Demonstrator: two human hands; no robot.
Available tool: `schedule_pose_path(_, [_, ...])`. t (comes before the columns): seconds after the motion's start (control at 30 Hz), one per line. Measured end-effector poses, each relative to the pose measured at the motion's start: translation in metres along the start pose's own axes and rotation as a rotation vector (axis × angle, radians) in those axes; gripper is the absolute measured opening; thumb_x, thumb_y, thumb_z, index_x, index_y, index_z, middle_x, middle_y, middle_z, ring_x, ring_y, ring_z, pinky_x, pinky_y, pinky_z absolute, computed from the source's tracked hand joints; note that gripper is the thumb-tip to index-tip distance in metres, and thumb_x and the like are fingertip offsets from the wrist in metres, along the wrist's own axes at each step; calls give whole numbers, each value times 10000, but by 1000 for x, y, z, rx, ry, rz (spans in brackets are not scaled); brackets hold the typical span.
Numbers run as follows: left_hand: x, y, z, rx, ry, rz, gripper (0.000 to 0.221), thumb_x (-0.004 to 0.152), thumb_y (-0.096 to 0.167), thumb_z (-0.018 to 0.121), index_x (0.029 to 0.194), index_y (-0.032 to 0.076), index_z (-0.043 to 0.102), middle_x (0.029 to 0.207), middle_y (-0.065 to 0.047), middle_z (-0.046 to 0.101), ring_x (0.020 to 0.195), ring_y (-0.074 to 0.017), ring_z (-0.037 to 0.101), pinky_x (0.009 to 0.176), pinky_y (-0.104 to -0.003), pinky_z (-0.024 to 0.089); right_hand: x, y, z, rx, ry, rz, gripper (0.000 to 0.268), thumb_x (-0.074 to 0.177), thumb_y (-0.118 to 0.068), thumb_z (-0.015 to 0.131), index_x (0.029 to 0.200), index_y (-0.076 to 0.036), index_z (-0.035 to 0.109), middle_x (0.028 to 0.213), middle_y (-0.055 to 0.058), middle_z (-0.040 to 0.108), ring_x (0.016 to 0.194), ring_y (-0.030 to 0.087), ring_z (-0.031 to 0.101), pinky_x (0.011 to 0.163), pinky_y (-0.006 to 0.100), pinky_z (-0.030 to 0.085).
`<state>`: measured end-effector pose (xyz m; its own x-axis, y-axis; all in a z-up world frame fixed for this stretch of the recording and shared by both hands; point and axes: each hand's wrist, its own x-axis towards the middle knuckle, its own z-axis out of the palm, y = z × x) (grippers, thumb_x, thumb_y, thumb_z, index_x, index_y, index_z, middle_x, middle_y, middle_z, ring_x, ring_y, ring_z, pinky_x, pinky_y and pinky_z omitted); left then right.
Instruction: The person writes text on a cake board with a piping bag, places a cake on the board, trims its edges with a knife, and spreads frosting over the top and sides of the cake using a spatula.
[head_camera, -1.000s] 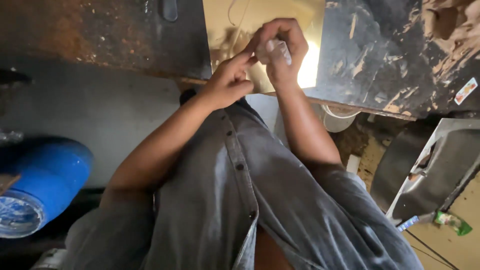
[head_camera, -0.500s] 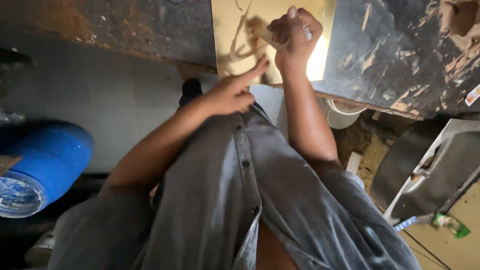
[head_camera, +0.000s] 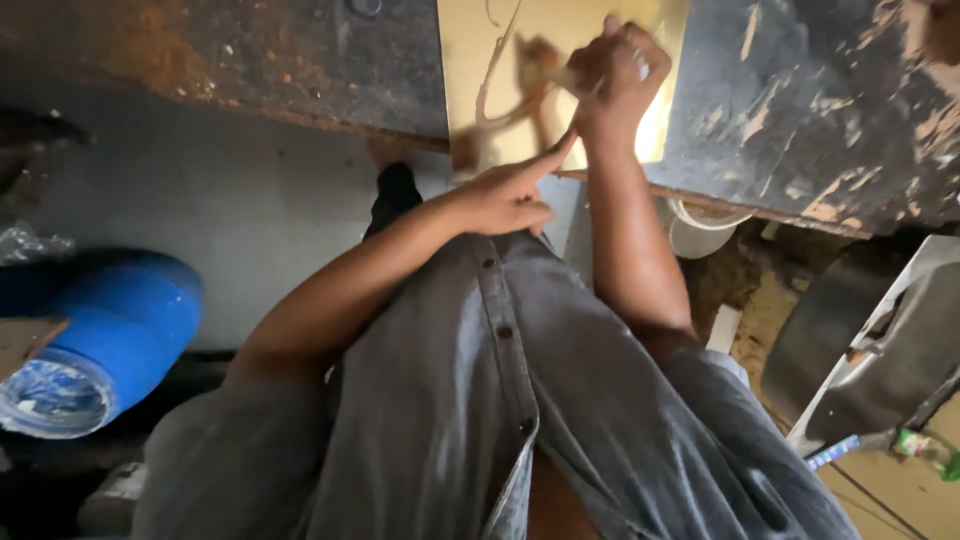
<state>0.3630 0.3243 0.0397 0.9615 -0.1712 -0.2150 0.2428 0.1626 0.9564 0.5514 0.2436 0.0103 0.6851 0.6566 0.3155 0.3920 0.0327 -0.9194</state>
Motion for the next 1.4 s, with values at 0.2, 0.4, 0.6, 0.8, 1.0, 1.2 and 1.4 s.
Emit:
schedule_pose_path(0.2, [-4, -8, -1, -73, -5, 33, 1011, 920, 66, 650, 1667, 142, -27, 945, -112, 788, 762, -151, 783, 728, -292, 603, 1, 8, 6, 293, 77, 272, 289, 1006, -150, 596, 774, 20, 566, 696, 110, 610, 606, 179, 586, 606, 307, 488])
schedule_pose_path(0.4, [18, -14, 9, 63, 4, 222, 1048, 934, 70, 732, 1656, 122, -25, 1145, -141, 764, 924, -192, 795, 843, -330, 602, 12, -9, -8, 421, 211, 382, 232, 973, -154, 655, 823, -19, 541, 747, 90, 643, 629, 170, 599, 582, 315, 479])
schedule_pose_path(0.6, [20, -4, 1, -20, 20, 252, 1073, 915, 49, 712, 1647, 117, -70, 1395, -234, 516, 917, -188, 785, 901, -322, 586, 26, 1, -5, 307, 112, 321, 251, 992, -116, 609, 789, 16, 543, 662, 108, 620, 586, 194, 590, 728, 334, 514])
schedule_pose_path(0.8, [29, -4, 6, -80, -27, 165, 1090, 902, 32, 713, 1640, 103, -85, 1278, -180, 674, 810, -160, 762, 788, -303, 606, 6, 57, -25, 319, 114, 219, 194, 1059, -109, 535, 917, 17, 492, 696, 120, 605, 598, 222, 595, 882, 382, 566])
schedule_pose_path(1.0, [88, 13, -27, -178, -10, 28, 1033, 952, 88, 692, 1667, 130, -52, 833, -116, 772, 735, -147, 742, 708, -282, 584, 52, 131, -46, -5, 605, -5, 196, 1096, -91, 617, 1188, 45, 510, 1005, 156, 530, 864, 270, 529, 793, 388, 455])
schedule_pose_path(1.2, [96, 7, 0, -134, -32, 135, 1040, 944, 69, 687, 1658, 155, -64, 874, -100, 781, 726, -146, 779, 718, -288, 615, 40, 103, -70, 374, 583, 77, 226, 1117, -176, 601, 1022, 27, 581, 781, 143, 607, 689, 250, 570, 664, 394, 481])
schedule_pose_path(1.4, [67, -1, 8, -32, 17, 63, 1058, 890, 42, 666, 1662, 163, -47, 732, -76, 737, 640, -139, 729, 680, -274, 580, 31, 58, -39, 515, 470, 210, 219, 1072, -163, 601, 914, -25, 539, 660, 91, 507, 566, 216, 502, 563, 377, 439])
